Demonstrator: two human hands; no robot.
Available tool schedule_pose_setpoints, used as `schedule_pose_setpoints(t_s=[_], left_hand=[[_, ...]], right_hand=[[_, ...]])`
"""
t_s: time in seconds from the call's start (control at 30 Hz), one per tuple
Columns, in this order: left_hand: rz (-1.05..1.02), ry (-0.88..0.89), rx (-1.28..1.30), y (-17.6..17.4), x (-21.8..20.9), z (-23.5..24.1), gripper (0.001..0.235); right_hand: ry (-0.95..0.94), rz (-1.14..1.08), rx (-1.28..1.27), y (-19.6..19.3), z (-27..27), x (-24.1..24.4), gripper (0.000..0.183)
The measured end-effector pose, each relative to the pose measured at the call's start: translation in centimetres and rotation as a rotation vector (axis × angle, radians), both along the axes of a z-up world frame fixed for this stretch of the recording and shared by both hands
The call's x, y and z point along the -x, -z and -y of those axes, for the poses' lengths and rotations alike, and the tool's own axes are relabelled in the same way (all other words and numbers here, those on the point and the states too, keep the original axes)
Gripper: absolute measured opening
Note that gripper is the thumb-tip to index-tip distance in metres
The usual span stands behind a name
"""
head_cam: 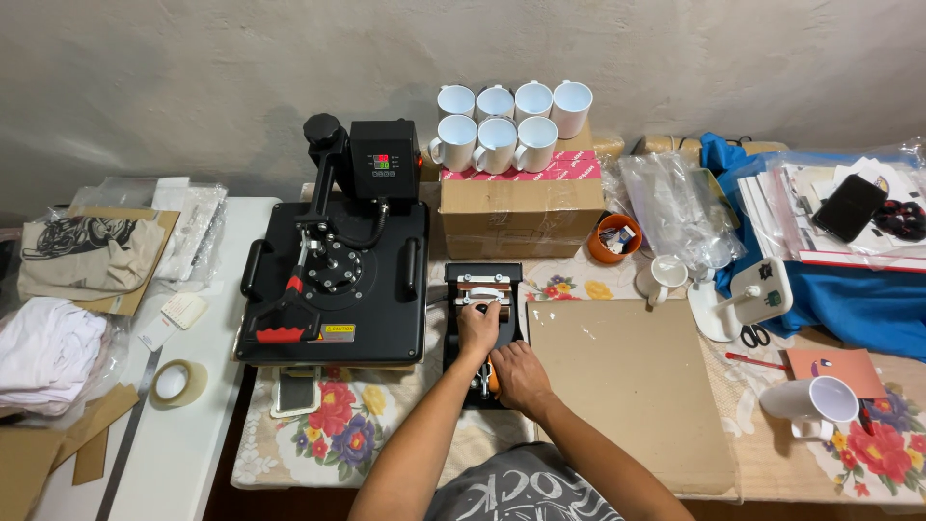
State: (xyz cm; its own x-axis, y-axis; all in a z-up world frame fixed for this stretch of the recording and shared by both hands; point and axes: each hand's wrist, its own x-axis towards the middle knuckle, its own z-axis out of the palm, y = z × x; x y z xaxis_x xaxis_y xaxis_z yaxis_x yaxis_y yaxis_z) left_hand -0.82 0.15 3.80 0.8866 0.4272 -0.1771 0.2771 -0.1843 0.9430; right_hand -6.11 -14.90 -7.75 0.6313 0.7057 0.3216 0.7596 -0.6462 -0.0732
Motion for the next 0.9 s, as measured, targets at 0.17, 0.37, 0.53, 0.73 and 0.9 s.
schedule_pose_setpoints(t_s=[0.17,0.37,0.53,0.73,0.9], left_hand=[[0.006,0.004,0.013,-1.0,0.4,0.1,0.045],[0.024,0.024,0.035,-1.9,0.7,0.0,0.045],[0.019,0.024,0.033,-1.1,0.5,-0.1,0.045],[0.039,0.032,0.04,-1.3,0.6,0.1,0.046],[0.038,0.042,0.039,-1.3,0.7,0.0,0.046]], right_hand=[[-0.002,-0.002,-0.008,-1.3,0.0,0.4,0.051],[0.013,-0.022,0.022,-2.1,-0.1,0.6,0.049],[0.028,-0.026,0.025,-2.1,-0.2,0.6,0.047],[0.028,-0.033,0.011,-2.6,-0.3,0.8,0.047],[0.03,-0.027,0.023,-2.0,-0.2,0.6,0.052]])
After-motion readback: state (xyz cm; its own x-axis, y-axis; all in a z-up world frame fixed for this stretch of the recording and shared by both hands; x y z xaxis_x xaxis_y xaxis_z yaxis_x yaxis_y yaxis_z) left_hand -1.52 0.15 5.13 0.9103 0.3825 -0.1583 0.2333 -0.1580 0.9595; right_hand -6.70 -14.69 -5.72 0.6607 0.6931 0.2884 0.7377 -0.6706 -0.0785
